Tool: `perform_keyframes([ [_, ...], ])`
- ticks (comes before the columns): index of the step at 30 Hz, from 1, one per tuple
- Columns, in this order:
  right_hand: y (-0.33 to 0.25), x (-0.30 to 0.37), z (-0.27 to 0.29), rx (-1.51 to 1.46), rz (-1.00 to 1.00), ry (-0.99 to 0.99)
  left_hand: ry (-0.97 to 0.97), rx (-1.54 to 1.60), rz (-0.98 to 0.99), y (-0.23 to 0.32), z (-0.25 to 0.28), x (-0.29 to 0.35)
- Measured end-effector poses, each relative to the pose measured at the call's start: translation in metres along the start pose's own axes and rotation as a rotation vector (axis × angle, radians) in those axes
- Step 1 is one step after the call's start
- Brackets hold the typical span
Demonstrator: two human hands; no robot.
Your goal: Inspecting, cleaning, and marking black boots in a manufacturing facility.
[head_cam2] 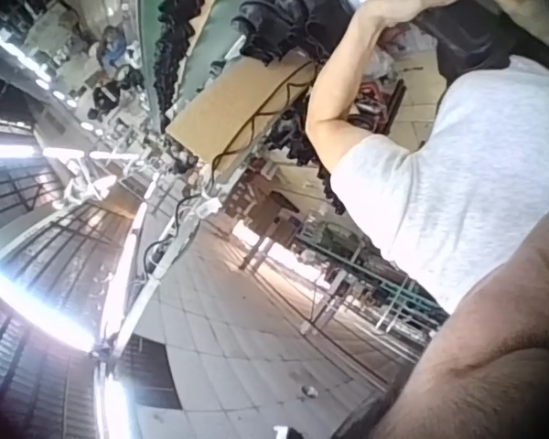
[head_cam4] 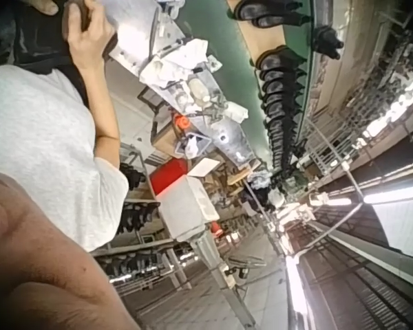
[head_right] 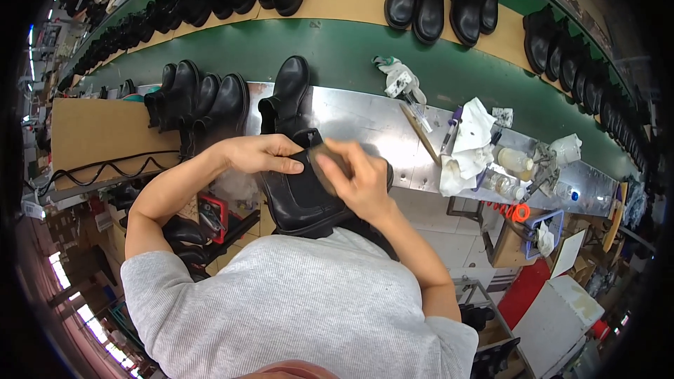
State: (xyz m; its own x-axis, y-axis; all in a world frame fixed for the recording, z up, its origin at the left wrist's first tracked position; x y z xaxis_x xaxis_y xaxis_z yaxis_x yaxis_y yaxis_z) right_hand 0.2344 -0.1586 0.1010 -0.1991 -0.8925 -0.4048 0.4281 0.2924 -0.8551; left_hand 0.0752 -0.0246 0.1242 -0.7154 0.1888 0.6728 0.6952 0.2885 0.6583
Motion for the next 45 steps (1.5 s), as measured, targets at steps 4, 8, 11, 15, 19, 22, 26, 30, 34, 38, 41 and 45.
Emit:
perform_keyframes([
  [4, 0.002, -0.037, -0.014, -0.079, 0.113, 0.029, 0.084, -0.336, 0.069, -0.007, 0.016, -0.004],
  [8, 0.008, 0.011, -0.003, 0.018, 0.151, 0.035, 0.068, -0.032, -0.076, -0.008, -0.001, -0.008],
  [11, -0.001, -0.014, -0.003, 0.078, 0.147, 0.049, 0.054, -0.321, 0.085, -0.005, 0.01, -0.01],
  [15, 0.002, -0.015, -0.012, 0.071, 0.188, 0.066, 0.032, -0.185, -0.026, -0.001, 0.007, -0.005],
  [19, -0.003, 0.013, 0.004, 0.048, 0.082, 0.05, 0.005, -0.145, -0.001, -0.008, 0.005, -0.01],
  [22, -0.003, -0.029, -0.006, 0.033, 0.185, 0.079, 0.056, -0.256, 0.003, -0.01, 0.006, -0.013],
  [26, -0.002, -0.004, -0.006, 0.048, 0.122, 0.061, 0.031, -0.106, -0.021, -0.01, 0.004, -0.009],
  [30, -0.005, 0.032, 0.007, -0.02, -0.025, 0.052, -0.027, 0.001, -0.033, -0.004, -0.003, -0.001],
  [34, 0.0, -0.006, -0.009, 0.009, 0.082, 0.038, -0.117, 0.012, 0.027, -0.013, 0.006, -0.004],
  [38, -0.006, -0.024, -0.021, -0.011, 0.029, 0.096, 0.071, -0.095, 0.202, -0.028, 0.006, -0.003],
  [41, 0.004, 0.028, -0.02, -0.044, -0.031, 0.073, 0.306, -0.015, 0.27, -0.018, -0.001, 0.002],
  [45, -0.007, -0.031, -0.021, 0.094, 0.07, 0.07, 0.049, -0.048, 0.167, -0.023, 0.004, -0.004],
])
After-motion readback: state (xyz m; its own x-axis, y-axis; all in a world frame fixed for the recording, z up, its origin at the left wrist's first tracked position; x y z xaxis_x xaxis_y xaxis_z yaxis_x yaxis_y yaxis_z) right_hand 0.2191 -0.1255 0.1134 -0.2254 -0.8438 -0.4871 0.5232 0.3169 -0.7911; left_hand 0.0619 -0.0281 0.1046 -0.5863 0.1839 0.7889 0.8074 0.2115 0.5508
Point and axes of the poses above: each hand's wrist, its own x-axis away from the middle knuckle, its own z-axis out of the back of the hand, y = z × x, the point moved 1 cm from there along -x, towards the middle knuckle, and after that the axes turned 13 degrees about z, right-handed, at the moved point
